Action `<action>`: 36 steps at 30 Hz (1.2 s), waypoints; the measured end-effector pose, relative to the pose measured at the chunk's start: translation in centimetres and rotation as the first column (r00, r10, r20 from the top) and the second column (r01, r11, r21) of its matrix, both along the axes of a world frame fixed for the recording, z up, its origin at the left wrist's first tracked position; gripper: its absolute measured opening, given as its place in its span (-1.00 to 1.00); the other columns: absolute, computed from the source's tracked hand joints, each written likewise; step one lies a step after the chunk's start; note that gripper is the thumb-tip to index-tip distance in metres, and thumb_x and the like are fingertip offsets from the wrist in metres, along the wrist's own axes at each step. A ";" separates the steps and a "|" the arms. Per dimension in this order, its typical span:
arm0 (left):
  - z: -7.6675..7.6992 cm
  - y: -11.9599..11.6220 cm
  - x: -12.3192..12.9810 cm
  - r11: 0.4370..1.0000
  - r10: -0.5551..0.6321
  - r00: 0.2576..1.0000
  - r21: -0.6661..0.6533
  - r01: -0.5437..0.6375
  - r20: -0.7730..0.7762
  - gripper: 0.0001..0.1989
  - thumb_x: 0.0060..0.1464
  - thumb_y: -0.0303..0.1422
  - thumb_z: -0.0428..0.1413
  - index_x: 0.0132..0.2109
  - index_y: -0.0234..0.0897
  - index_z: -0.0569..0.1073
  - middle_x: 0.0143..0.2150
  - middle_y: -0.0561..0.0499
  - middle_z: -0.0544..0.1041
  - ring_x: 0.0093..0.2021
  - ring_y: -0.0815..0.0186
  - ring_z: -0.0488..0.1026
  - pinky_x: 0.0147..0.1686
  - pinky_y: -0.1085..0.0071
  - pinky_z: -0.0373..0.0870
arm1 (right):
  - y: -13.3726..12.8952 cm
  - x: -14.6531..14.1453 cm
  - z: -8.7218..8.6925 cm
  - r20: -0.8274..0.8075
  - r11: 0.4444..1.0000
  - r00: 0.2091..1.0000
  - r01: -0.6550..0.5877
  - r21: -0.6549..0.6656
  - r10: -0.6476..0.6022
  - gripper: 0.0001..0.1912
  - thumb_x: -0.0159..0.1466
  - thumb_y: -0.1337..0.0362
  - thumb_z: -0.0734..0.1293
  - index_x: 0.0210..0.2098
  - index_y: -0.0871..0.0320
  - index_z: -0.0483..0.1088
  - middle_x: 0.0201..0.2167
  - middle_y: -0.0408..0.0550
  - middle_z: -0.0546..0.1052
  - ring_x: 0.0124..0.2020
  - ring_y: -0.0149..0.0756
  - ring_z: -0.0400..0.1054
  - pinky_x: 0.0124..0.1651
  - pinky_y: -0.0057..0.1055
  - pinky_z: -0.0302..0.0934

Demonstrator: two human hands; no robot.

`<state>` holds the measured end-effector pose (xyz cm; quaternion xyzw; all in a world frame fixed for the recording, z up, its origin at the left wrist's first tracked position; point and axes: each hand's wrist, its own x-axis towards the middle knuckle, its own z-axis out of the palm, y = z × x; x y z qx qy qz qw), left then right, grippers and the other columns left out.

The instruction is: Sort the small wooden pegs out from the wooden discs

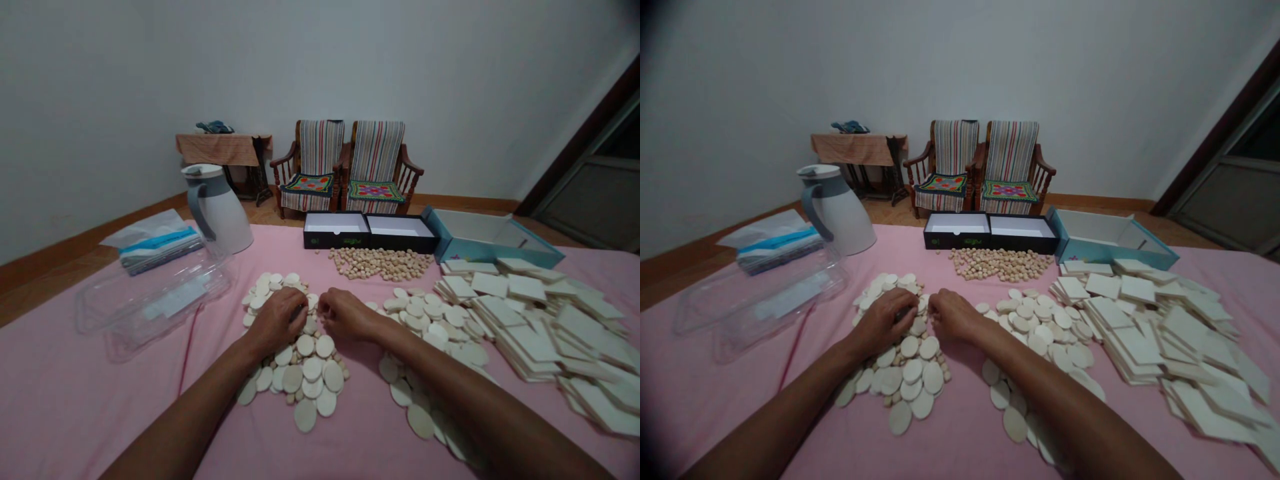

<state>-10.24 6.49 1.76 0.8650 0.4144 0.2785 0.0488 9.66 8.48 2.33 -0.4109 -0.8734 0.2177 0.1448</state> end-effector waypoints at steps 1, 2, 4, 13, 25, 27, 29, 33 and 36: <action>0.0 0.0 0.0 1.000 0.004 1.000 -0.001 -0.004 0.000 -0.88 0.15 -0.47 -0.01 -0.26 -0.31 0.43 -0.30 -0.09 0.48 -0.23 0.22 0.40 -0.20 0.29 0.35 | -0.2 -0.2 -0.2 0.007 1.000 1.000 0.000 -0.001 0.000 -0.79 0.09 0.50 0.27 -0.28 0.21 0.41 -0.33 -0.06 0.41 -0.35 -0.38 0.26 -0.29 -0.49 0.07; 0.1 0.0 0.0 1.000 0.007 1.000 -0.003 -0.007 -0.001 -0.87 0.15 -0.47 -0.01 -0.26 -0.31 0.44 -0.31 -0.09 0.48 -0.24 0.22 0.40 -0.20 0.29 0.35 | -0.3 -0.4 -0.5 0.011 1.000 1.000 -0.003 0.000 0.003 -0.79 0.10 0.51 0.26 -0.28 0.20 0.41 -0.32 -0.06 0.41 -0.33 -0.38 0.26 -0.28 -0.49 0.07; 0.1 -0.1 0.0 1.000 0.007 1.000 -0.005 -0.008 -0.003 -0.87 0.15 -0.47 -0.01 -0.27 -0.32 0.44 -0.31 -0.09 0.48 -0.24 0.22 0.40 -0.20 0.29 0.35 | -0.2 -0.5 -0.9 0.019 1.000 1.000 -0.010 -0.001 0.010 -0.78 0.11 0.52 0.25 -0.29 0.20 0.42 -0.31 -0.05 0.41 -0.32 -0.37 0.26 -0.27 -0.49 0.08; 0.1 0.0 0.0 1.000 -0.010 1.000 0.008 0.010 -0.009 -0.85 0.17 -0.47 -0.04 -0.27 -0.33 0.43 -0.30 -0.10 0.48 -0.24 0.23 0.40 -0.20 0.28 0.35 | 2.8 2.2 0.5 -0.038 0.940 0.956 0.293 0.175 -0.291 -0.77 0.12 0.56 0.24 -0.26 0.24 0.39 -0.29 0.02 0.41 -0.27 -0.30 0.28 -0.22 -0.42 0.12; -0.2 0.1 0.0 1.000 -0.014 1.000 0.021 0.014 0.018 -0.87 0.16 -0.46 -0.01 -0.26 -0.31 0.44 -0.31 -0.08 0.49 -0.24 0.23 0.40 -0.20 0.29 0.35 | -4.9 1.8 2.9 -0.030 0.974 0.977 -0.213 -0.077 0.212 -0.62 0.09 0.50 0.32 -0.08 0.19 0.38 -0.11 0.05 0.42 -0.07 -0.22 0.28 -0.03 -0.33 0.20; -0.2 0.1 0.0 1.000 -0.018 1.000 0.025 0.017 0.016 -0.87 0.16 -0.46 -0.01 -0.25 -0.30 0.44 -0.30 -0.08 0.49 -0.23 0.23 0.41 -0.19 0.29 0.36 | -5.1 1.4 2.8 -0.019 0.974 0.977 -0.215 -0.074 0.214 -0.64 0.10 0.52 0.29 -0.10 0.20 0.39 -0.11 0.07 0.41 -0.06 -0.21 0.27 -0.01 -0.32 0.20; -0.3 0.1 0.0 1.000 -0.016 1.000 0.026 0.016 0.009 -0.87 0.16 -0.46 -0.01 -0.25 -0.30 0.43 -0.29 -0.08 0.49 -0.22 0.22 0.41 -0.17 0.28 0.36 | -5.1 1.2 2.7 -0.015 0.975 0.976 -0.216 -0.056 0.216 -0.64 0.09 0.51 0.28 -0.10 0.22 0.38 -0.11 0.08 0.40 -0.06 -0.19 0.26 -0.01 -0.30 0.20; -0.4 0.2 -0.1 1.000 -0.006 1.000 0.029 0.006 -0.001 -0.88 0.17 -0.46 -0.01 -0.24 -0.30 0.43 -0.28 -0.09 0.49 -0.22 0.22 0.41 -0.17 0.27 0.35 | -5.1 1.8 3.0 -0.027 0.982 0.982 -0.187 -0.026 0.187 -0.61 0.05 0.52 0.27 -0.10 0.24 0.35 -0.12 0.08 0.38 -0.08 -0.19 0.24 -0.01 -0.29 0.20; -0.4 0.2 -0.1 0.999 -0.011 1.000 0.040 0.011 0.004 -0.88 0.17 -0.46 -0.01 -0.25 -0.30 0.43 -0.28 -0.09 0.49 -0.22 0.22 0.41 -0.17 0.28 0.35 | -5.2 4.2 4.3 -0.031 0.992 0.991 -0.127 0.004 0.127 -0.63 0.04 0.52 0.25 -0.13 0.23 0.34 -0.16 0.05 0.38 -0.10 -0.21 0.24 -0.03 -0.29 0.19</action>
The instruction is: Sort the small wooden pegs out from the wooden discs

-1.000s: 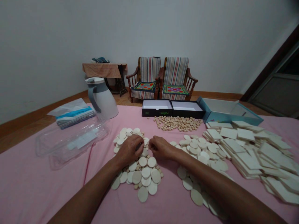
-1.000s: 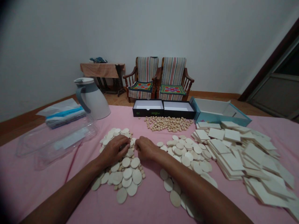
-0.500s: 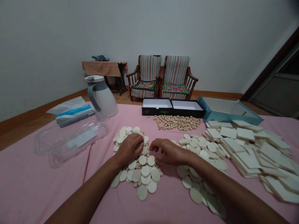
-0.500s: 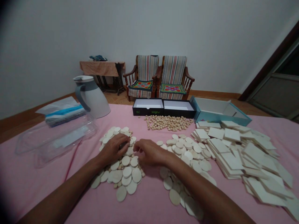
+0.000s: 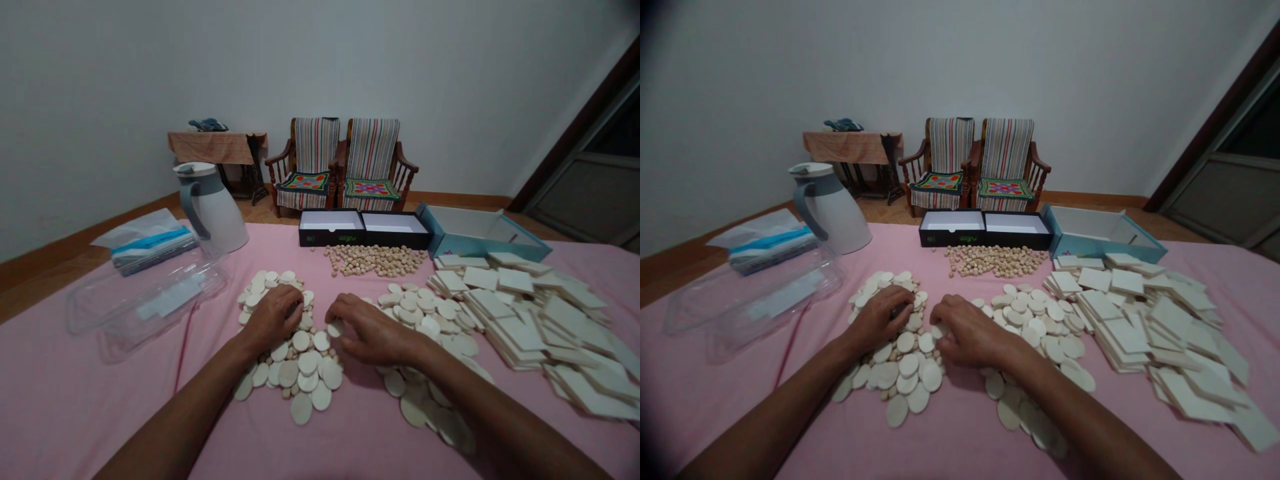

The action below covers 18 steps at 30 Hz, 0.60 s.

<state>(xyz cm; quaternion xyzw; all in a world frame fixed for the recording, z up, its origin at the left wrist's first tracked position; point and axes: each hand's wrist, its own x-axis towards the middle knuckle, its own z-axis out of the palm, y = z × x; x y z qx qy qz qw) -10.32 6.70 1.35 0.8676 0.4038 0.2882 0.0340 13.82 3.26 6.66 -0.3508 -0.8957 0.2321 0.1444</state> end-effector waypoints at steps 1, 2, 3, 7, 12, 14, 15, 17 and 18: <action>0.0 0.0 0.0 1.000 -0.004 1.000 0.003 0.004 0.002 -0.88 0.17 -0.46 -0.01 -0.25 -0.30 0.43 -0.28 -0.09 0.49 -0.22 0.22 0.41 -0.17 0.28 0.35 | -0.1 1.2 0.6 0.013 1.000 1.000 0.025 0.009 -0.025 -0.63 0.05 0.52 0.24 -0.13 0.22 0.33 -0.16 0.04 0.39 -0.11 -0.21 0.25 -0.05 -0.29 0.19; 0.1 0.0 0.0 1.000 -0.009 1.000 0.005 0.009 0.004 -0.87 0.17 -0.46 -0.01 -0.26 -0.30 0.43 -0.29 -0.09 0.49 -0.22 0.22 0.41 -0.17 0.28 0.36 | -0.1 2.5 1.1 0.041 0.998 0.998 0.053 0.015 -0.053 -0.65 0.06 0.50 0.24 -0.14 0.21 0.34 -0.17 0.03 0.39 -0.13 -0.21 0.25 -0.06 -0.29 0.19; 0.1 0.0 0.0 1.000 -0.013 1.000 0.006 0.013 0.005 -0.87 0.17 -0.46 -0.02 -0.26 -0.30 0.43 -0.29 -0.09 0.50 -0.23 0.23 0.41 -0.18 0.29 0.36 | -0.1 3.8 1.6 0.071 0.996 0.994 0.084 0.019 -0.085 -0.66 0.06 0.49 0.25 -0.15 0.20 0.34 -0.18 0.03 0.39 -0.14 -0.21 0.26 -0.07 -0.28 0.19; 0.3 0.0 0.1 1.000 -0.017 1.000 0.001 0.017 0.005 -0.86 0.16 -0.46 -0.02 -0.26 -0.30 0.44 -0.30 -0.09 0.50 -0.24 0.24 0.41 -0.19 0.30 0.36 | -0.3 7.2 2.6 0.109 0.984 0.980 0.154 0.094 -0.164 -0.66 0.07 0.46 0.29 -0.14 0.13 0.38 -0.17 0.01 0.43 -0.13 -0.18 0.28 -0.06 -0.25 0.17; 0.4 -0.1 0.1 1.000 -0.003 1.000 -0.002 0.003 0.014 -0.87 0.15 -0.47 -0.02 -0.26 -0.29 0.44 -0.29 -0.08 0.50 -0.24 0.24 0.42 -0.19 0.29 0.37 | -0.6 3.6 1.4 -0.007 0.994 0.996 0.087 0.068 -0.086 -0.69 0.15 0.49 0.26 -0.12 0.13 0.37 -0.15 0.00 0.44 -0.09 -0.24 0.30 -0.04 -0.32 0.18; 0.3 -0.2 0.1 1.000 0.004 1.000 0.005 -0.004 0.015 -0.87 0.15 -0.47 -0.01 -0.26 -0.28 0.44 -0.29 -0.08 0.49 -0.23 0.23 0.42 -0.18 0.29 0.37 | -0.6 1.0 0.5 0.031 0.999 0.999 0.007 0.050 -0.008 -0.69 0.17 0.51 0.25 -0.12 0.15 0.38 -0.13 0.02 0.43 -0.07 -0.24 0.29 -0.06 -0.35 0.18; 0.3 -0.2 0.1 1.000 0.007 1.000 0.008 -0.007 0.012 -0.88 0.15 -0.47 0.00 -0.26 -0.28 0.44 -0.29 -0.08 0.49 -0.23 0.23 0.42 -0.18 0.29 0.36 | -0.6 -0.1 0.0 0.061 0.998 0.998 -0.026 0.056 0.023 -0.73 0.17 0.51 0.24 -0.16 0.16 0.40 -0.16 0.03 0.44 -0.09 -0.25 0.29 -0.08 -0.36 0.17; 0.2 -0.2 0.1 1.000 0.009 1.000 0.010 -0.009 0.003 -0.89 0.15 -0.47 0.00 -0.26 -0.29 0.43 -0.29 -0.08 0.49 -0.22 0.22 0.42 -0.17 0.29 0.36 | -0.5 -1.9 -1.2 0.111 0.996 0.992 -0.063 0.066 0.056 -0.77 0.18 0.51 0.24 -0.22 0.18 0.40 -0.21 0.02 0.44 -0.14 -0.26 0.30 -0.12 -0.39 0.16; 0.2 -0.2 0.1 1.000 0.008 1.000 0.010 -0.008 -0.001 -0.89 0.15 -0.47 0.00 -0.26 -0.29 0.43 -0.29 -0.08 0.49 -0.22 0.22 0.42 -0.17 0.28 0.36 | -0.4 -2.4 -1.7 0.121 0.995 0.991 -0.071 0.071 0.062 -0.77 0.18 0.51 0.23 -0.21 0.18 0.40 -0.22 0.02 0.44 -0.16 -0.27 0.29 -0.14 -0.40 0.15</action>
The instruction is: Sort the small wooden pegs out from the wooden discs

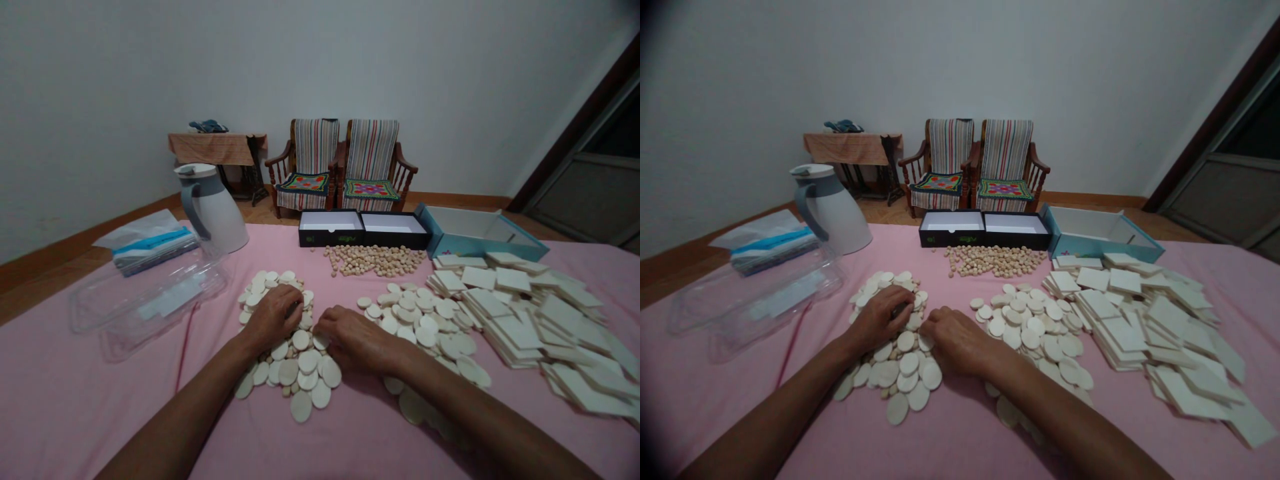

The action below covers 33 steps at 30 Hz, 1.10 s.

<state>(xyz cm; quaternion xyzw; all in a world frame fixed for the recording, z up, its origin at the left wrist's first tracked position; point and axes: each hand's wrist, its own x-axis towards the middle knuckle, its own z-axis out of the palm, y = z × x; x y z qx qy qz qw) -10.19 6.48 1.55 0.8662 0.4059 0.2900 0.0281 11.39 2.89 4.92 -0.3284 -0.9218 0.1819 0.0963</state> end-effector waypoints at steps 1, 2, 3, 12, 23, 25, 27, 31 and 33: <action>0.0 0.0 0.0 1.000 -0.002 1.000 0.000 0.002 -0.003 -0.89 0.15 -0.47 0.00 -0.25 -0.29 0.43 -0.28 -0.08 0.49 -0.21 0.22 0.42 -0.16 0.27 0.36 | 0.1 -0.4 -0.4 0.003 1.000 1.000 0.002 0.005 -0.002 -0.76 0.18 0.50 0.23 -0.18 0.18 0.40 -0.21 0.02 0.43 -0.17 -0.27 0.29 -0.15 -0.40 0.15; 0.0 0.0 0.0 1.000 -0.004 1.000 -0.001 0.004 -0.006 -0.89 0.15 -0.47 0.01 -0.25 -0.29 0.43 -0.28 -0.07 0.49 -0.21 0.21 0.42 -0.15 0.27 0.36 | 0.2 -0.6 -0.7 0.005 1.000 1.000 0.011 0.011 -0.011 -0.74 0.17 0.49 0.24 -0.15 0.18 0.39 -0.21 0.02 0.43 -0.18 -0.27 0.29 -0.15 -0.41 0.15; 0.0 0.0 0.0 1.000 -0.006 1.000 0.000 0.006 -0.004 -0.89 0.15 -0.47 0.01 -0.25 -0.29 0.43 -0.28 -0.08 0.50 -0.20 0.21 0.42 -0.15 0.26 0.36 | 0.2 -0.6 -0.9 0.009 1.000 1.000 0.023 0.021 -0.023 -0.73 0.17 0.47 0.24 -0.14 0.19 0.38 -0.20 0.02 0.43 -0.18 -0.27 0.29 -0.16 -0.40 0.15; 2.2 -1.7 1.3 0.959 -0.231 0.965 -0.137 0.247 0.122 -0.88 0.19 -0.39 0.04 -0.23 -0.25 0.47 -0.19 -0.10 0.53 -0.13 0.23 0.44 -0.07 0.27 0.37 | -0.6 6.4 1.7 -0.111 0.939 0.947 0.314 0.140 -0.301 -0.60 0.08 0.52 0.23 -0.08 0.19 0.34 -0.17 0.07 0.40 -0.11 -0.16 0.26 -0.06 -0.24 0.19; 4.5 -9.3 2.2 0.878 -0.468 0.825 -0.275 0.392 -0.317 -0.40 0.08 -0.17 0.19 0.25 -0.03 0.26 0.29 -0.14 0.28 0.26 -0.05 0.21 0.20 -0.02 0.20 | -3.4 9.7 -1.8 -0.424 0.867 0.807 0.489 0.092 -0.410 -0.71 0.25 0.46 0.16 -0.07 0.12 0.31 -0.14 0.04 0.42 -0.11 -0.20 0.33 -0.08 -0.24 0.27; 3.6 -9.7 2.3 0.904 -0.426 0.812 -0.211 0.371 -0.399 -0.43 0.15 -0.29 0.13 0.28 -0.01 0.21 0.32 -0.09 0.24 0.30 0.00 0.17 0.23 0.01 0.17 | -3.7 9.4 -2.2 -0.432 0.877 0.807 0.475 0.068 -0.403 -0.74 0.27 0.45 0.15 -0.10 0.12 0.32 -0.17 0.02 0.42 -0.14 -0.22 0.34 -0.10 -0.27 0.27; 2.9 -9.8 2.6 0.918 -0.396 0.800 -0.172 0.358 -0.451 -0.44 0.17 -0.34 0.10 0.29 -0.02 0.19 0.32 -0.07 0.25 0.31 0.03 0.17 0.24 0.02 0.16 | -3.9 9.0 -2.5 -0.431 0.888 0.813 0.457 0.057 -0.391 -0.76 0.29 0.46 0.14 -0.12 0.11 0.32 -0.20 0.01 0.42 -0.15 -0.22 0.34 -0.11 -0.27 0.27; 1.8 -9.1 3.6 0.945 -0.317 0.819 -0.082 0.318 -0.478 -0.55 0.19 -0.43 0.05 0.21 -0.11 0.28 0.25 -0.10 0.36 0.24 0.06 0.28 0.22 0.02 0.19 | -4.4 8.4 -3.1 -0.426 0.894 0.821 0.444 0.057 -0.381 -0.71 0.27 0.50 0.15 -0.10 0.10 0.34 -0.20 0.01 0.44 -0.14 -0.21 0.34 -0.09 -0.26 0.27; 1.3 -8.6 4.0 0.952 -0.284 0.843 -0.030 0.305 -0.457 -0.60 0.21 -0.45 0.02 0.18 -0.13 0.31 0.23 -0.10 0.38 0.22 0.07 0.30 0.20 0.02 0.21 | -4.6 8.2 -3.3 -0.424 0.893 0.823 0.444 0.067 -0.378 -0.69 0.25 0.52 0.16 -0.11 0.10 0.35 -0.20 0.01 0.44 -0.14 -0.21 0.34 -0.08 -0.26 0.27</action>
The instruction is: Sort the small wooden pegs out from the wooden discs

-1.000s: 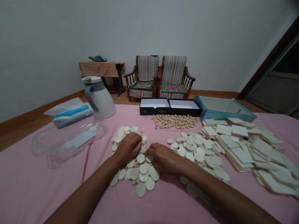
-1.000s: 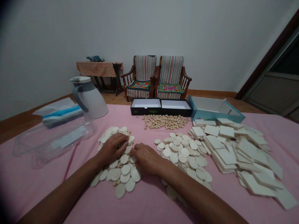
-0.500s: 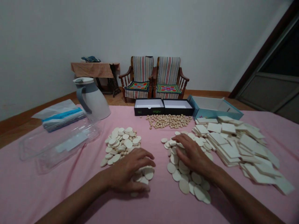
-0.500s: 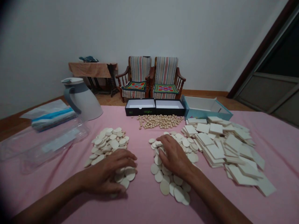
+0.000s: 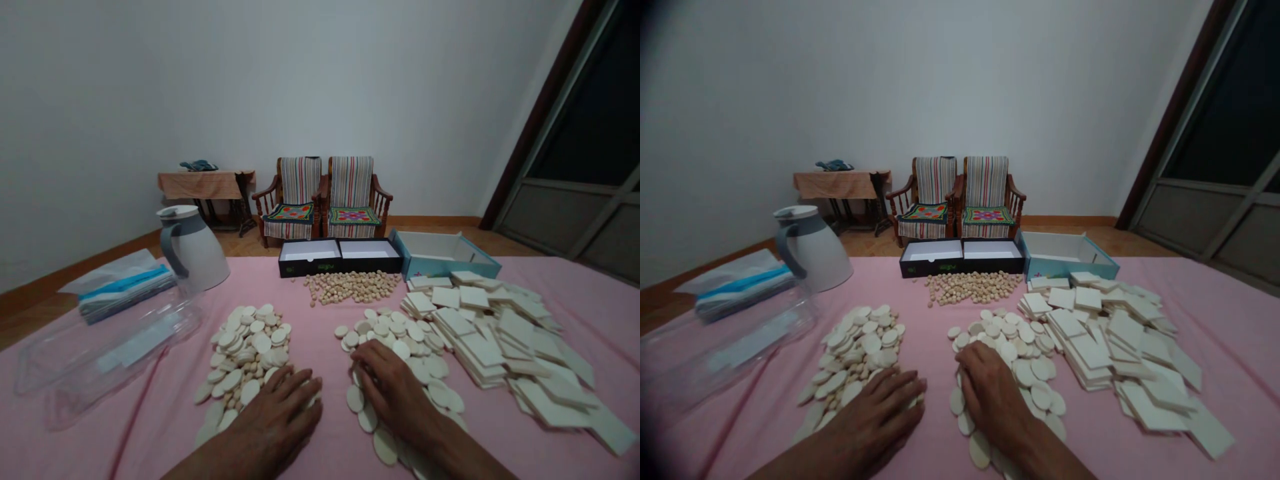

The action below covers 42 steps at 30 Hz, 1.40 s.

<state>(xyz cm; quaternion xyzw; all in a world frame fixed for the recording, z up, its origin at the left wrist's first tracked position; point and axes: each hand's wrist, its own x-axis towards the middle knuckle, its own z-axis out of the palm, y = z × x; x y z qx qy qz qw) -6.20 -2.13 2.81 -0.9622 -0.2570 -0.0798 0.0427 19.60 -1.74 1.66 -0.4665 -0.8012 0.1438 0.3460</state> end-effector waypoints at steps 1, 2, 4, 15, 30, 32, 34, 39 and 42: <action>-0.3 0.3 0.2 1.000 0.006 1.000 0.018 -0.006 0.018 -0.61 0.21 -0.45 0.01 0.17 -0.13 0.31 0.23 -0.10 0.38 0.21 0.07 0.31 0.20 0.02 0.22 | -0.1 -0.1 -0.1 0.004 1.000 1.000 0.002 0.005 -0.002 -0.70 0.24 0.53 0.17 -0.12 0.10 0.35 -0.21 0.00 0.45 -0.15 -0.21 0.34 -0.09 -0.26 0.28; -0.6 0.6 0.3 0.999 0.014 0.999 0.032 -0.015 0.031 -0.62 0.22 -0.44 0.01 0.16 -0.14 0.32 0.22 -0.10 0.38 0.21 0.08 0.32 0.19 0.02 0.22 | -0.2 -0.2 -0.2 0.007 1.000 1.000 0.004 0.012 -0.005 -0.71 0.24 0.52 0.17 -0.14 0.10 0.36 -0.22 0.00 0.45 -0.16 -0.21 0.34 -0.10 -0.26 0.28; -1.0 1.2 0.7 0.998 0.031 0.998 0.052 -0.034 0.049 -0.65 0.21 -0.42 0.02 0.13 -0.16 0.34 0.19 -0.11 0.41 0.17 0.08 0.35 0.17 0.02 0.24 | -0.4 -0.3 -0.3 0.012 1.000 1.000 0.012 0.021 -0.012 -0.73 0.24 0.51 0.18 -0.17 0.09 0.35 -0.24 0.00 0.45 -0.18 -0.20 0.34 -0.13 -0.26 0.29; -0.1 3.0 1.7 0.987 0.152 0.979 -0.070 -0.144 0.138 -0.82 0.24 -0.41 -0.03 -0.09 -0.23 0.44 -0.02 -0.10 0.51 0.01 0.14 0.40 0.10 0.09 0.25 | -0.3 0.2 -0.3 0.035 1.000 0.999 -0.019 0.006 0.019 -0.79 0.27 0.50 0.18 -0.19 0.14 0.35 -0.26 0.00 0.43 -0.20 -0.21 0.31 -0.12 -0.26 0.24; 0.7 5.5 -1.4 0.972 0.234 0.929 -0.073 -0.223 0.287 -0.79 0.26 -0.43 -0.06 -0.16 -0.28 0.48 -0.17 -0.10 0.53 -0.14 0.20 0.40 -0.14 0.26 0.30 | 0.3 1.4 -0.5 -0.008 0.990 1.000 -0.015 0.138 0.016 -0.82 0.30 0.46 0.17 -0.21 0.16 0.36 -0.27 0.03 0.45 -0.21 -0.21 0.32 -0.14 -0.27 0.25; 1.4 4.9 -0.9 0.977 0.206 0.946 -0.110 -0.184 0.250 -0.82 0.26 -0.38 -0.01 -0.20 -0.26 0.49 -0.25 -0.07 0.51 -0.20 0.22 0.38 -0.19 0.29 0.26 | 0.4 1.5 -0.6 -0.007 0.990 1.000 -0.013 0.143 0.015 -0.83 0.30 0.46 0.17 -0.21 0.16 0.36 -0.27 0.03 0.45 -0.21 -0.21 0.32 -0.15 -0.27 0.25; 2.0 4.3 -0.3 0.980 0.153 0.971 -0.153 -0.126 0.184 -0.86 0.22 -0.33 0.06 -0.22 -0.24 0.50 -0.26 -0.04 0.50 -0.22 0.24 0.36 -0.20 0.30 0.23 | 0.4 1.6 -0.6 -0.005 0.989 1.000 -0.011 0.144 0.012 -0.82 0.29 0.47 0.18 -0.21 0.16 0.36 -0.27 0.03 0.45 -0.21 -0.20 0.32 -0.15 -0.27 0.25; 2.3 3.3 0.8 0.980 0.107 0.993 -0.173 -0.098 0.047 -0.93 0.15 -0.35 0.14 -0.26 -0.23 0.50 -0.27 0.00 0.50 -0.21 0.23 0.34 -0.16 0.27 0.19 | 0.4 1.7 -0.6 -0.006 0.988 1.000 -0.005 0.152 0.006 -0.82 0.29 0.46 0.18 -0.21 0.16 0.36 -0.28 0.03 0.45 -0.22 -0.20 0.33 -0.16 -0.28 0.26; 1.8 3.5 1.0 0.980 0.133 0.990 -0.152 -0.125 0.041 -0.86 0.21 -0.40 0.05 -0.27 -0.25 0.51 -0.30 -0.02 0.50 -0.24 0.25 0.34 -0.21 0.30 0.20 | 0.4 1.7 -0.4 -0.005 0.987 1.000 -0.004 0.158 0.005 -0.82 0.29 0.46 0.17 -0.21 0.17 0.37 -0.29 0.03 0.45 -0.23 -0.21 0.33 -0.17 -0.28 0.26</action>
